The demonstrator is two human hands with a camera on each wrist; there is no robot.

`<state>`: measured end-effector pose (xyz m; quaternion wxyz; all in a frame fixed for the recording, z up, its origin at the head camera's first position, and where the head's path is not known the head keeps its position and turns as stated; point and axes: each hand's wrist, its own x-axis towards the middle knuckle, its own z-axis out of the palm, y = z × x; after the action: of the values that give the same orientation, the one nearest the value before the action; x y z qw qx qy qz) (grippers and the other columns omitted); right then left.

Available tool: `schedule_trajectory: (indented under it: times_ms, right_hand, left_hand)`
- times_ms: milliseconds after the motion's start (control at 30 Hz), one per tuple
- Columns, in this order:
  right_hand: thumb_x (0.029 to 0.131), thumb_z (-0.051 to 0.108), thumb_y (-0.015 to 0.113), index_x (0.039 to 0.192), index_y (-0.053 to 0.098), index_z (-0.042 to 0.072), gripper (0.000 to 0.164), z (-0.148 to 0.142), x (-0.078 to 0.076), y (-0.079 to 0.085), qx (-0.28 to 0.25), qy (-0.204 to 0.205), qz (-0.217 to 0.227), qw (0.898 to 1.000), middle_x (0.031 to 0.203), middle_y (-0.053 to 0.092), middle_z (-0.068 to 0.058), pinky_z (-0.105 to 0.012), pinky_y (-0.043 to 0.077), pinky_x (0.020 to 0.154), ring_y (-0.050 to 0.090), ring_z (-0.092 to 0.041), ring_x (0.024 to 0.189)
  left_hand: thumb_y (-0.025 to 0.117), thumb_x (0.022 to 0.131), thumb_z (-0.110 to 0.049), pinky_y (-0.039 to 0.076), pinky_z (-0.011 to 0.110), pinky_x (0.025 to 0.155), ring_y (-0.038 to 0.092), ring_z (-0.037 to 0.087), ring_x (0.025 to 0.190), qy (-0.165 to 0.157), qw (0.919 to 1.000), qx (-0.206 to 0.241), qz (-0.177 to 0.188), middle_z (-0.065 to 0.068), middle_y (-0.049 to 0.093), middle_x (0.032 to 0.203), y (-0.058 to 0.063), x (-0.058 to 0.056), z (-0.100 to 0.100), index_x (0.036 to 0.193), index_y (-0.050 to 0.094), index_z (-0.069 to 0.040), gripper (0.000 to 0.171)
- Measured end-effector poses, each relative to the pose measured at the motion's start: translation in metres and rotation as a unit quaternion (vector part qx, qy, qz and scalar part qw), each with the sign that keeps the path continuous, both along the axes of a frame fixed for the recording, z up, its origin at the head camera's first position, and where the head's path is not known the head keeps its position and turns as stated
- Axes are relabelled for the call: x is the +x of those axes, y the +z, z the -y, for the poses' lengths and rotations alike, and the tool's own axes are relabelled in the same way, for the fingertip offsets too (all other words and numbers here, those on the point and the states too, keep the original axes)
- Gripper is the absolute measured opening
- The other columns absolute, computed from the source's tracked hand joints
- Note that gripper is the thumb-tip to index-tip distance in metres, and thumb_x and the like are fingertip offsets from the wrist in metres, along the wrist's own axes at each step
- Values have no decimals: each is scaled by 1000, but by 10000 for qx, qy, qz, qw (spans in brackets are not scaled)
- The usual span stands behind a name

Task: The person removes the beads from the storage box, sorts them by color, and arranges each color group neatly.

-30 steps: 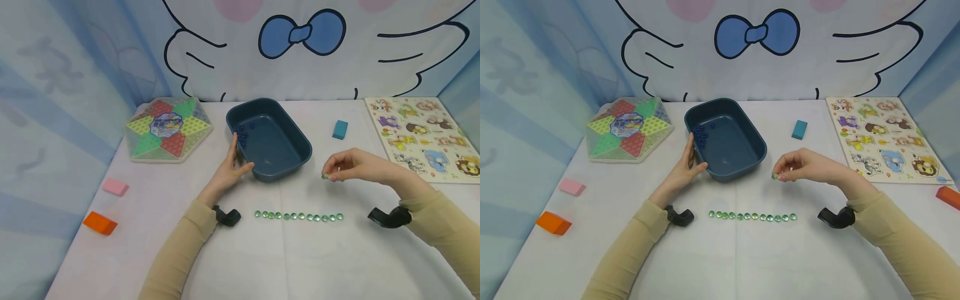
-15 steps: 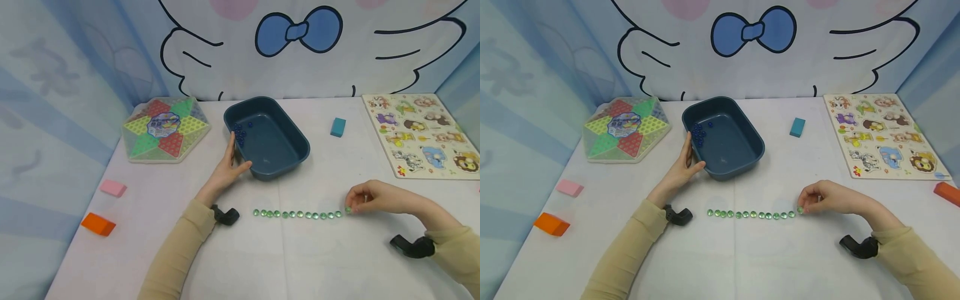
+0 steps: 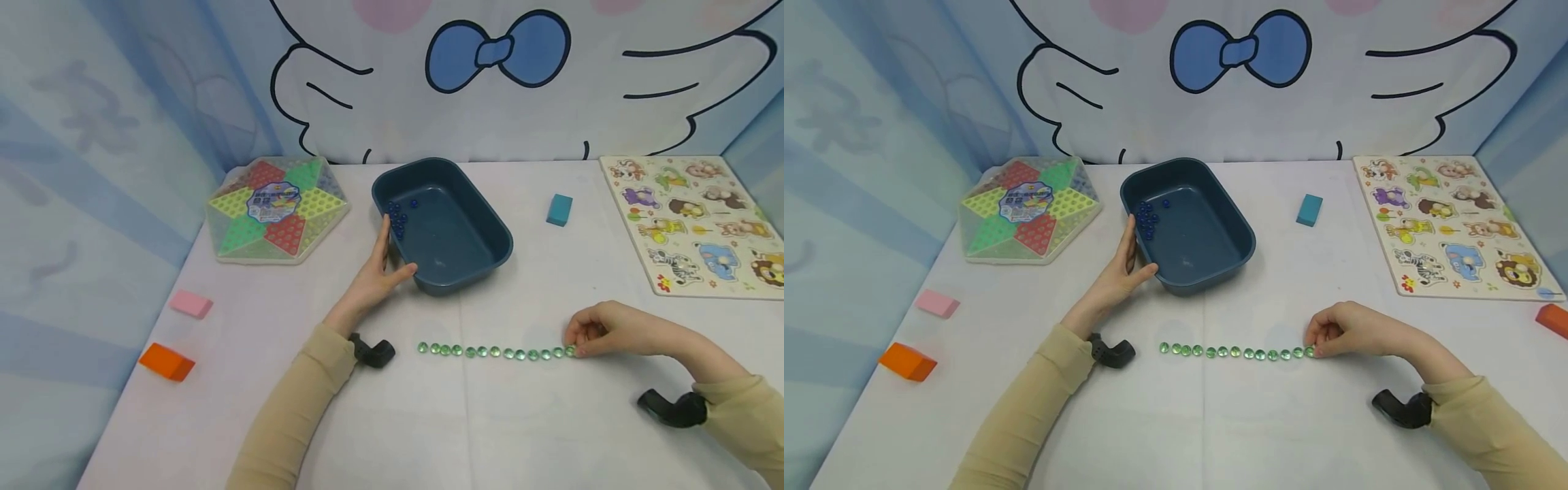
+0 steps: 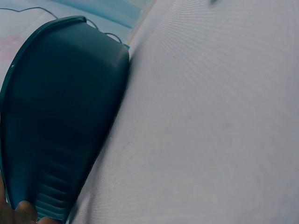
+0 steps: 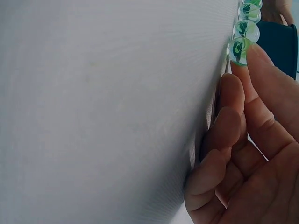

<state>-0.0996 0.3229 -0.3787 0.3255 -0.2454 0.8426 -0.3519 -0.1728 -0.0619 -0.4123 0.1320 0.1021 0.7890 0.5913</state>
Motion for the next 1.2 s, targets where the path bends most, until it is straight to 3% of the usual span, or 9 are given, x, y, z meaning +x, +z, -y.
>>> schedule_trajectory:
  times_ms: [400,700,967,1067,1200]
  right_hand:
    - [85,17,65,95,63,9,13,-1,-7,3,-93,290,259,9992,73,51,11,-21,37,52,46,-3,63]
    - [86,18,65,107,60,7,25,0,-24,14,-141,902,597,9940,80,56,4,-22,42,56,51,-10,69]
    - [81,27,70,112,59,12,36,32,-58,56,1133,876,275,9893,91,58,0,-22,47,70,53,-8,81]
    - [81,30,70,112,59,12,38,49,-73,75,1172,901,25,9890,94,59,-1,-23,49,73,55,-8,84]
    - [83,27,69,112,59,9,36,73,-93,94,790,1122,-182,9904,96,60,-2,-24,50,75,56,-11,86]
  left_hand:
    - [66,87,-25,11,37,116,1,13,143,18,10000,57,36,-11,-7,155,0,0,2,148,-7,-36,95]
    - [66,86,-27,11,37,116,1,12,142,28,10000,49,56,-12,-7,155,0,0,3,147,-7,-37,96]
    - [66,86,-27,11,35,116,2,13,143,38,10000,16,56,-11,-6,155,0,0,4,147,-6,-37,95]
    - [66,86,-28,12,35,116,2,13,143,36,10000,-4,64,-9,-5,155,0,0,3,147,-6,-37,95]
    - [67,86,-28,12,34,115,3,14,143,27,9999,19,95,-6,-4,156,1,0,2,147,-6,-38,96]
